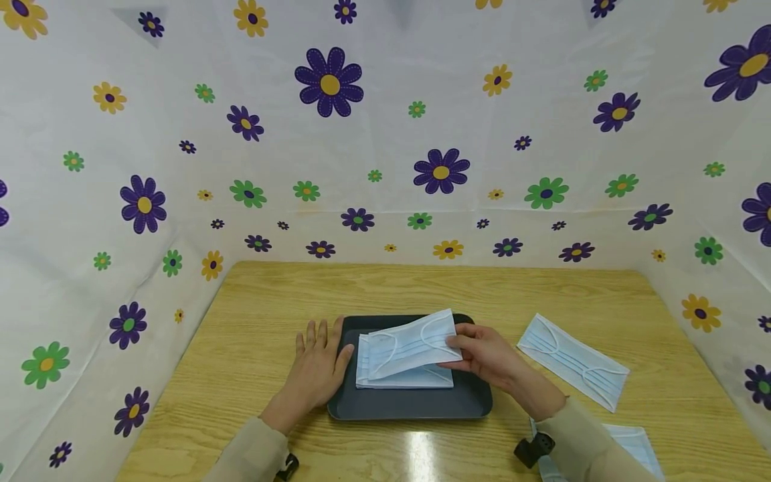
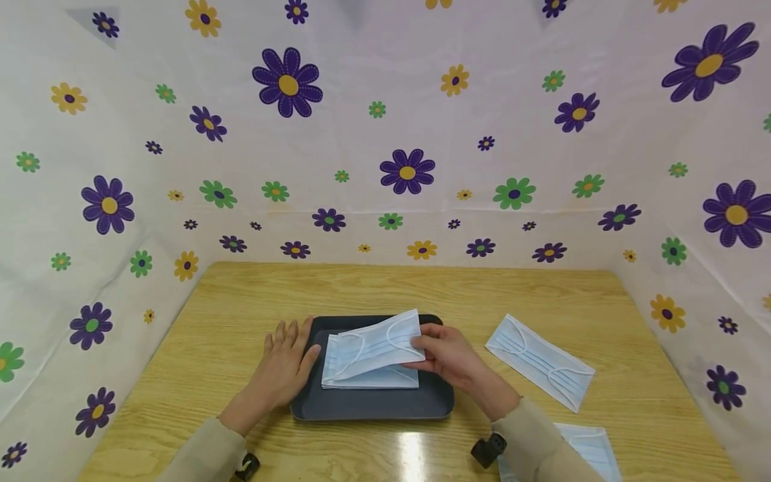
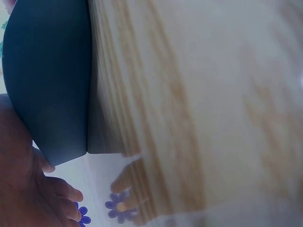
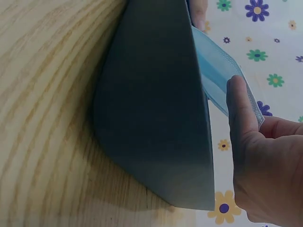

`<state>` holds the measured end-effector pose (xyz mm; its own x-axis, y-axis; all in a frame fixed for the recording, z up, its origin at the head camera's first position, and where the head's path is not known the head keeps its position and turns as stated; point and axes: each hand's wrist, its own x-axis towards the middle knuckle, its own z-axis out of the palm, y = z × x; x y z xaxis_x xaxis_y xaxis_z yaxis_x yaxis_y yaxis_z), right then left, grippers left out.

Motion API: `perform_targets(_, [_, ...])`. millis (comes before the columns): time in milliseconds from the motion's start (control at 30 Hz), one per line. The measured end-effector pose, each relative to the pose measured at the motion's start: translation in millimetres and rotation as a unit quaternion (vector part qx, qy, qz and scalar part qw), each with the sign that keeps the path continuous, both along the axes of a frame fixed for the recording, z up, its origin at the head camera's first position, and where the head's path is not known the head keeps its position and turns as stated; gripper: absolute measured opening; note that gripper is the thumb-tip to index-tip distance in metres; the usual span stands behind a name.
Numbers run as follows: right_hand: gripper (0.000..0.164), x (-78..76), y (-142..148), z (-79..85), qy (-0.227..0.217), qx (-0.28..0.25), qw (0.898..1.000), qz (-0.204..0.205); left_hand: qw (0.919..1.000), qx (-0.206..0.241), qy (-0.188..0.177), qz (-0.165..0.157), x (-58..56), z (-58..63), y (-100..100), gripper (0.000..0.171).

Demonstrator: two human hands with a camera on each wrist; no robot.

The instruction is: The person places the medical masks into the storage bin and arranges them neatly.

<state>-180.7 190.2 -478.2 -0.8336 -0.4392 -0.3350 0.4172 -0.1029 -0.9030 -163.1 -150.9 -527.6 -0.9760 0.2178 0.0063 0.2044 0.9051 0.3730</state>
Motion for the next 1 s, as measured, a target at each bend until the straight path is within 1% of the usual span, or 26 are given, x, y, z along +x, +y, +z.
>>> perform_targets(133, [0.047, 1.9, -3.0, -0.6, -0.004, -0.001, 1.0, 0.005, 1.0, 0.0, -0.003, -0.001, 0.3, -0.2, -0.3, 0.068])
perform_targets(233, [0.05, 3.3, -5.2, -1.6, 0.001, -0.003, 1.0, 0.014, 1.0, -0.001, -0.004, -0.001, 0.0, -0.6, -0.5, 0.068])
perform_targets(633, [0.044, 7.1, -7.8, -5.1, 0.005, 0.011, 1.0, 0.013, 1.0, -0.005, 0.0, -0.002, -0.6, -1.5, -1.1, 0.068])
perform_targets(833, [0.046, 7.4, -9.4, -8.1, -0.003, 0.006, 1.0, 0.015, 0.9998, -0.017, 0.0, -0.005, -0.7, -0.7, -0.8, 0.07])
perform_targets(1000, [0.047, 8.1, -11.7, -8.9, -0.006, 0.012, 1.0, 0.018, 0.9997, -0.022, 0.004, -0.006, -0.8, -0.1, 0.0, 0.073])
